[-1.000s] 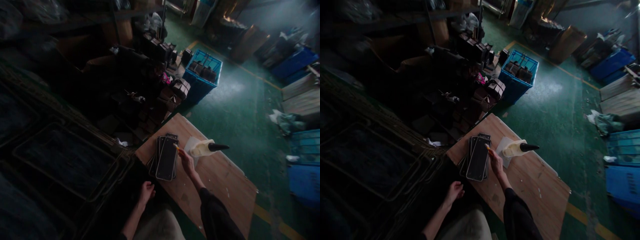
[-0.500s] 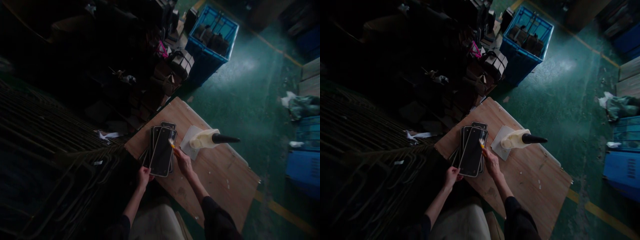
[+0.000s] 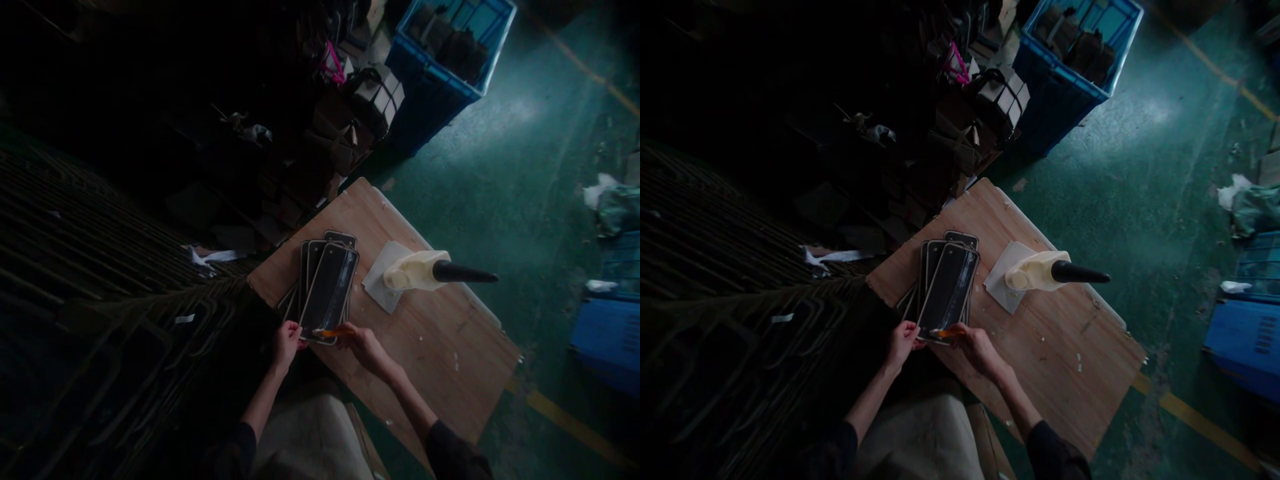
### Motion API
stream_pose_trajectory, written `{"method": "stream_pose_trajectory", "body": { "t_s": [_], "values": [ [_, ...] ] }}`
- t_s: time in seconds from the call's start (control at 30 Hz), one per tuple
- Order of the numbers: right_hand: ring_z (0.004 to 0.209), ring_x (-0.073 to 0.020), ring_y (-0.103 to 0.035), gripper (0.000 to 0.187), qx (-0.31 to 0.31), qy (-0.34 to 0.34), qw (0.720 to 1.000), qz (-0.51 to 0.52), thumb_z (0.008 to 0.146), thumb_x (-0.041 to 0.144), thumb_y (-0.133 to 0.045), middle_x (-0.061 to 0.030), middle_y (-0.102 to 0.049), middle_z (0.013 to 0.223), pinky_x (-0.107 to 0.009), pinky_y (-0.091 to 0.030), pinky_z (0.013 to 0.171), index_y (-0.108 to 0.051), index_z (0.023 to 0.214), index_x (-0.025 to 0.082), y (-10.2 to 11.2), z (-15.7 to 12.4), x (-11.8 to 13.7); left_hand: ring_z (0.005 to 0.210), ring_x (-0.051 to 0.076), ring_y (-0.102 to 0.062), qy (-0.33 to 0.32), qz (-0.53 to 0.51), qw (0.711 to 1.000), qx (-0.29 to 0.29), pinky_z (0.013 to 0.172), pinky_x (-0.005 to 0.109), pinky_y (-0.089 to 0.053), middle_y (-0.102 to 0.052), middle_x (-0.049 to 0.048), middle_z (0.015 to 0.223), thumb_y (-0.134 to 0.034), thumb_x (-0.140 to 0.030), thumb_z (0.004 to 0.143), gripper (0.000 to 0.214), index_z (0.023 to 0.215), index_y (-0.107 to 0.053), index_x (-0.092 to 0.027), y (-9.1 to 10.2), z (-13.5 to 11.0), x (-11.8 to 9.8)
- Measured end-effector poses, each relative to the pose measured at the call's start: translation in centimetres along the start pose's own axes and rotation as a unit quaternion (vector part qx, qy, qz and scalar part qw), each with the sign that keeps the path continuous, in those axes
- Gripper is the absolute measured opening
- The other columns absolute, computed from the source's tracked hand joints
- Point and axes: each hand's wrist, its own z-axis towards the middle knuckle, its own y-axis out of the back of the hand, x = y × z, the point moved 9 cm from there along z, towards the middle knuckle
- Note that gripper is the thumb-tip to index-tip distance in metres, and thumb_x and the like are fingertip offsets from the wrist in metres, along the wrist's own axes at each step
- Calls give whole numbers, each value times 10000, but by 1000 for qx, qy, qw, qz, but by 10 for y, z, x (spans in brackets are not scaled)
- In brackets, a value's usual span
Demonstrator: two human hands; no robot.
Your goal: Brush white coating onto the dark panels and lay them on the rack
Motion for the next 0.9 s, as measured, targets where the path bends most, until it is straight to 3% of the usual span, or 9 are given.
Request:
{"method": "stream_pose_trajectory", "body": {
  "t_s": [0.1, 0.23, 0.37, 0.47, 0.6, 0.77, 0.9],
  "values": [
    [730, -152, -680, 255, -50, 36, 997, 37, 975, 275, -422, -38, -696, 825, -260, -538, 705, -589, 1142, 179, 40, 43, -3, 431, 164, -640, -16, 4, 1000, 15, 444, 268, -564, -637, -10, 567, -777, -336, 658, 332, 790, -541, -143, 1, 5, -1],
    [761, -157, -683, 259, -202, 80, 976, -6, 970, 309, -441, -39, -702, 840, -277, -545, 736, -585, 1147, 184, 98, 78, 4, 438, 170, -643, -30, 9, 999, 20, 446, 278, -568, -640, -10, 566, -769, -391, 636, 372, 805, -545, -147, 2, 9, 1],
    [862, -172, -688, 277, -285, 105, 948, -92, 974, 310, -445, -63, -706, 973, -289, -544, 779, -587, 1181, 191, 116, 85, 20, 422, 168, -641, -28, 22, 999, 5, 398, 229, -526, -628, -17, 539, -733, -384, 667, 335, 813, -541, -152, 3, 10, 3],
    [940, -181, -674, 292, -280, 135, 940, -139, 980, 288, -442, -85, -686, 1084, -298, -534, 823, -579, 1218, 189, 102, 88, 26, 409, 164, -634, -22, 30, 999, -5, 374, 209, -500, -616, -23, 515, -707, -369, 688, 298, 809, -537, -156, 2, 8, 1],
    [910, -184, -666, 304, -220, 136, 946, -193, 983, 257, -426, -91, -684, 1050, -282, -527, 794, -575, 1240, 194, 61, 81, 19, 418, 163, -638, -21, 22, 1000, -2, 400, 227, -523, -624, -20, 530, -713, -358, 686, 295, 813, -546, -150, 2, 5, -2],
    [800, -182, -645, 297, -133, 95, 968, -189, 979, 231, -426, -83, -681, 936, -286, -522, 730, -578, 1233, 197, 4, 34, 12, 422, 171, -642, -15, 19, 1000, -7, 407, 243, -533, -639, -6, 549, -732, -337, 685, 293, 811, -551, -143, 3, 5, 0],
    [806, -175, -654, 275, -47, 81, 988, -122, 967, 238, -465, -60, -682, 920, -270, -521, 728, -584, 1214, 219, -42, -6, 10, 431, 173, -647, -14, 25, 1000, -1, 414, 244, -541, -656, 10, 560, -717, -302, 710, 246, 812, -569, -134, 3, 4, -2]
  ]
}}
